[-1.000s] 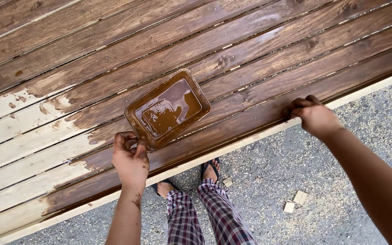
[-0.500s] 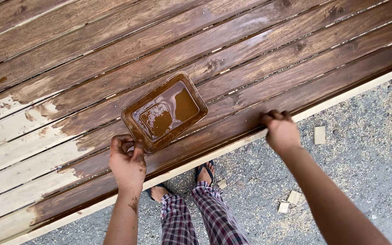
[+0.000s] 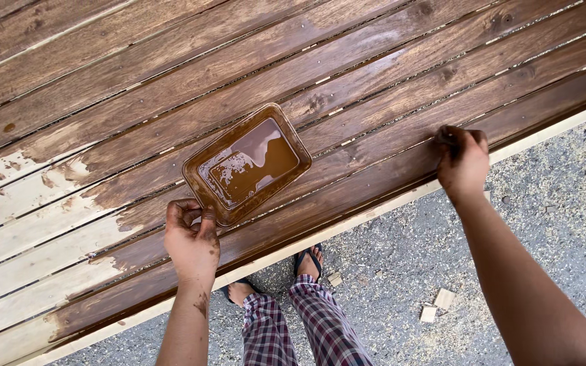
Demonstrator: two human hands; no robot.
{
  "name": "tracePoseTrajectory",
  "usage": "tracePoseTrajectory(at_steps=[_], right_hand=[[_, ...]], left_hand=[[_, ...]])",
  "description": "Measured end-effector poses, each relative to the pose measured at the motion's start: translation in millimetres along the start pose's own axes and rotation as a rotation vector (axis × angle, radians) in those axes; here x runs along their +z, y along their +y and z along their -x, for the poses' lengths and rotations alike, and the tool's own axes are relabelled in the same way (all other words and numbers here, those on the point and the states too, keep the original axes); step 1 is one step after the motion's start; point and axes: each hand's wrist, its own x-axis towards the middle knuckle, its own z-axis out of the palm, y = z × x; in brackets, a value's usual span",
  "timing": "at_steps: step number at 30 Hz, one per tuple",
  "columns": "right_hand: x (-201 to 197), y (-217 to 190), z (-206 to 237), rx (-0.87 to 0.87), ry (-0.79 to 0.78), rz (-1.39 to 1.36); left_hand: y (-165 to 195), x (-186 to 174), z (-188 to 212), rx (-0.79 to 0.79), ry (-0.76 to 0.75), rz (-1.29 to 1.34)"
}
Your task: The person applies a brown wood stain to a slatted wooden table top, dipping a cloth rag into a plastic tray of stain and wiping it across the bare planks by hand. They work section by section around the table, repositioning the tray and continuing to coat the remaining unstained areas.
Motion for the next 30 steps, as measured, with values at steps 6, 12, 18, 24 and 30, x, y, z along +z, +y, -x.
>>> tracePoseTrajectory(at_steps=[6,12,18,24,30], right_hand=[[37.5,-12.8,21.9,0.088,0.067,0.161],[74.3,-87.5,88.7,0.021,0.083,0.196],[87.5,-157.8,134.6,0.015,0.009,0.112],[98.6,-210.4,167.2,0.059,-0.059,0.101],[126.5,-294.7,234.8,0.0,-0.086,0.021]], left_hand=[[-3.1,-4.1,-3.2,0.013,0.03,-0.001],[-5.8,-23.0,-2.2,-0.047,0.027,0.061],[-16.4,-51.7,-6.2,-0.157,0.039,0.231],[-42.7,-106.4,-11.3,0.029,0.018,0.114],[-66.1,-182.4,-20.2,0.007,0.033,0.095]])
